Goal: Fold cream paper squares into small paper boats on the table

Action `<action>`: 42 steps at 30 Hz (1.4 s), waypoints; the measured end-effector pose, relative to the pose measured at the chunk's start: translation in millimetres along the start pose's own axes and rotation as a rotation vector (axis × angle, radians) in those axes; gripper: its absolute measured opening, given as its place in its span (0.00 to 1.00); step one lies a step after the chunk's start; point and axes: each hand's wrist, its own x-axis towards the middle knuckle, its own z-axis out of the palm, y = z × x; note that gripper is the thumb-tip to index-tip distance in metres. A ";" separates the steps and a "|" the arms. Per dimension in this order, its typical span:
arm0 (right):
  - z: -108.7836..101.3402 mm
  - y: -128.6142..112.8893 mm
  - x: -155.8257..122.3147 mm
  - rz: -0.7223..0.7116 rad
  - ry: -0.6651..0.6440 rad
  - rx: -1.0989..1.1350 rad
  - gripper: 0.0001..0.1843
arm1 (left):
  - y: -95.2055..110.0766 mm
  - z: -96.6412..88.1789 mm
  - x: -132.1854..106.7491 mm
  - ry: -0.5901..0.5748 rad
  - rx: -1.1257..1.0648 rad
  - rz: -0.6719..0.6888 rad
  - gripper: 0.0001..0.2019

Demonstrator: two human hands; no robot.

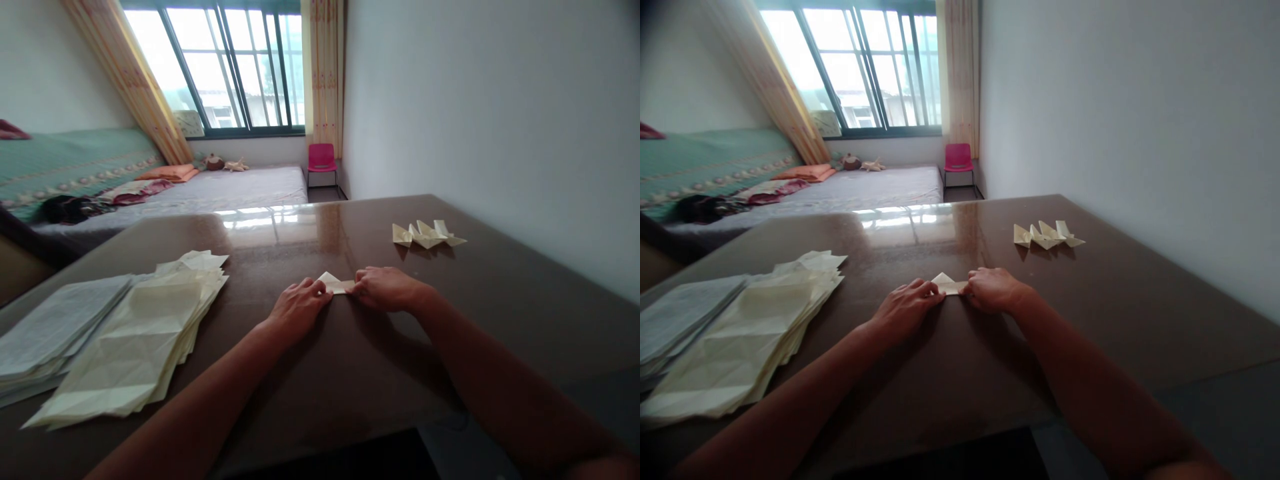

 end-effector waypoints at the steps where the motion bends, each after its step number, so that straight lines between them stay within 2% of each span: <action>1: -1.8 2.7 -0.8 0.033 -0.014 0.015 0.13 | 0.0 0.2 0.0 0.005 -0.005 0.004 0.13; 3: -1.6 6.8 2.0 0.124 0.028 0.058 0.12 | 0.0 0.7 0.0 0.023 -0.021 0.013 0.14; 6: 10.1 8.6 14.7 0.229 0.206 0.158 0.14 | -0.2 0.7 0.2 0.047 -0.042 0.021 0.15; 8: 22.7 8.7 25.1 0.200 0.252 0.240 0.15 | -0.8 0.4 0.2 0.051 -0.046 0.022 0.15; 12: 41.7 10.4 40.4 0.149 0.247 0.400 0.17 | -2.7 0.8 0.0 0.057 -0.039 0.007 0.14; 16: 42.9 7.1 45.7 0.121 0.226 0.543 0.12 | -3.0 4.9 1.1 0.128 -0.039 -0.072 0.15; 19: 40.3 0.6 46.1 0.014 0.289 0.517 0.06 | -1.8 8.7 3.7 0.166 -0.024 -0.097 0.20; 21: 39.3 -2.4 45.7 -0.005 0.311 0.498 0.07 | -0.6 10.5 6.1 0.159 -0.007 -0.105 0.22; 25: 39.0 -2.5 45.5 -0.024 0.286 0.490 0.05 | 2.3 12.5 11.3 0.172 0.000 -0.147 0.19; 28: 39.8 0.1 46.1 -0.017 0.257 0.487 0.05 | 2.6 14.2 14.1 0.177 -0.024 -0.118 0.14; 31: 39.8 4.4 44.7 0.027 0.254 0.489 0.10 | -0.4 16.9 15.7 0.151 -0.043 -0.054 0.15; 33: 38.0 8.2 41.4 0.089 0.250 0.515 0.16 | -3.2 19.1 16.5 0.140 -0.065 -0.062 0.17; 35: 34.3 11.8 37.0 0.158 0.211 0.573 0.18 | -5.5 21.0 17.4 0.131 -0.080 -0.089 0.19; 38: 27.9 14.4 31.2 0.160 0.176 0.600 0.11 | -7.0 22.5 18.4 0.125 -0.077 -0.087 0.21; 42: 24.2 14.4 26.8 0.040 0.152 0.606 0.03 | -6.5 21.6 18.8 0.126 -0.081 -0.042 0.21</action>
